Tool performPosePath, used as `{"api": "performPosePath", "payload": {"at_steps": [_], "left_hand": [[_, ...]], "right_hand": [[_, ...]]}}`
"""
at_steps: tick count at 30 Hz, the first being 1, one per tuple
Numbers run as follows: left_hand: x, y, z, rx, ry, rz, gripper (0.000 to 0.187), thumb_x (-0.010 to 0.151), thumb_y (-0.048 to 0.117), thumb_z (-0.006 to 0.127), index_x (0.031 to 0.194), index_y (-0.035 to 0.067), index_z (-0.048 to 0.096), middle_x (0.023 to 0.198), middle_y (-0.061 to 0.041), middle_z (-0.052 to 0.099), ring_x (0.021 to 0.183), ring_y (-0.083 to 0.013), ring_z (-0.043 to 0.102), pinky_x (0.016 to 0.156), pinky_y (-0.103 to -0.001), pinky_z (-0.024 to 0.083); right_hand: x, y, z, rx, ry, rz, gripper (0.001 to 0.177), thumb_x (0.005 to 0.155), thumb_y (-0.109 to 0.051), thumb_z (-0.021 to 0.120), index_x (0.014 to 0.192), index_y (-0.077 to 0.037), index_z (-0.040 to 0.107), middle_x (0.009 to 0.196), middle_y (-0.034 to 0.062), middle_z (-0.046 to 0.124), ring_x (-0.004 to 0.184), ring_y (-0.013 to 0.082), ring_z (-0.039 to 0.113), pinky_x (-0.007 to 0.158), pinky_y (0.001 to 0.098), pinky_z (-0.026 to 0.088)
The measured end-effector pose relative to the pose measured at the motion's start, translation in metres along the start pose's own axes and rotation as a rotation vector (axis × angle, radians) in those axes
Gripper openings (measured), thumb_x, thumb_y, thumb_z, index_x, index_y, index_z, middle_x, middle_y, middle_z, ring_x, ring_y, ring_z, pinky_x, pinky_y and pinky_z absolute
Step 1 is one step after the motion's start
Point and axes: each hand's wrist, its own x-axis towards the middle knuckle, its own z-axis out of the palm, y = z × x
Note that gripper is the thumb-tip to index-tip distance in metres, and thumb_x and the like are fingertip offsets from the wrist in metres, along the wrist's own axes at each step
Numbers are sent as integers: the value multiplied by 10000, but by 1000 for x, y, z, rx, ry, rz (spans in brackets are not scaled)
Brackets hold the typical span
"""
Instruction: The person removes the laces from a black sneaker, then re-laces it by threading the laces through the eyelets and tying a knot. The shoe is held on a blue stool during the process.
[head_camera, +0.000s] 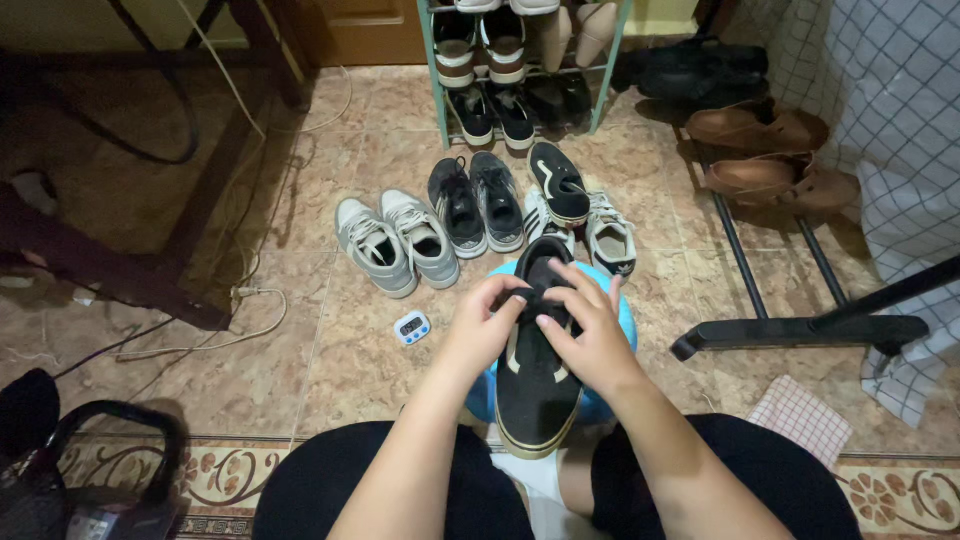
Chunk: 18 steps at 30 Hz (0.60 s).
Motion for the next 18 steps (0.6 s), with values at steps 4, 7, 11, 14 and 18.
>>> {"api": "performPosePath", "payload": {"at_steps": [4,7,11,14,18], "left_hand": [[3,-13,8,-158,-24,1,109,936,86,704,1026,28,683,912,-35,628,820,-102,565,729,-247,453],[3,-16,8,141,60,233,90,888,65,750,925,2,697,940,-63,638,826,-137,586,722,-263,460],[3,-10,8,78,30,250,99,869,59,723,923,2,662,1028,-78,668,953,-182,632,825,-297,482],[1,0,7,165,-4,346,170,827,49,725,958,4,628,1065,-106,675,1048,-250,652,946,-336,492],[-4,14,3,319,-72,443,232,817,69,738,1002,6,611,1108,-138,671,1101,-320,633,989,-381,477]], "right_hand": [[3,-1,-3,98,59,85,226,811,-179,803,989,-116,679,1348,65,660,1310,303,568,1213,600,163],[2,4,-3,192,95,65,173,850,-136,776,978,-96,666,1243,62,704,1231,252,626,1164,492,313],[1,18,-3,419,31,259,120,906,-107,719,1002,-65,661,1063,49,683,1044,162,643,945,309,490],[0,33,-6,547,-61,377,83,956,-90,645,1026,-56,672,993,25,679,980,112,625,902,263,493],[-2,53,-8,794,-107,404,90,1030,-88,566,1067,-29,623,982,24,657,958,116,619,898,276,496]]}}
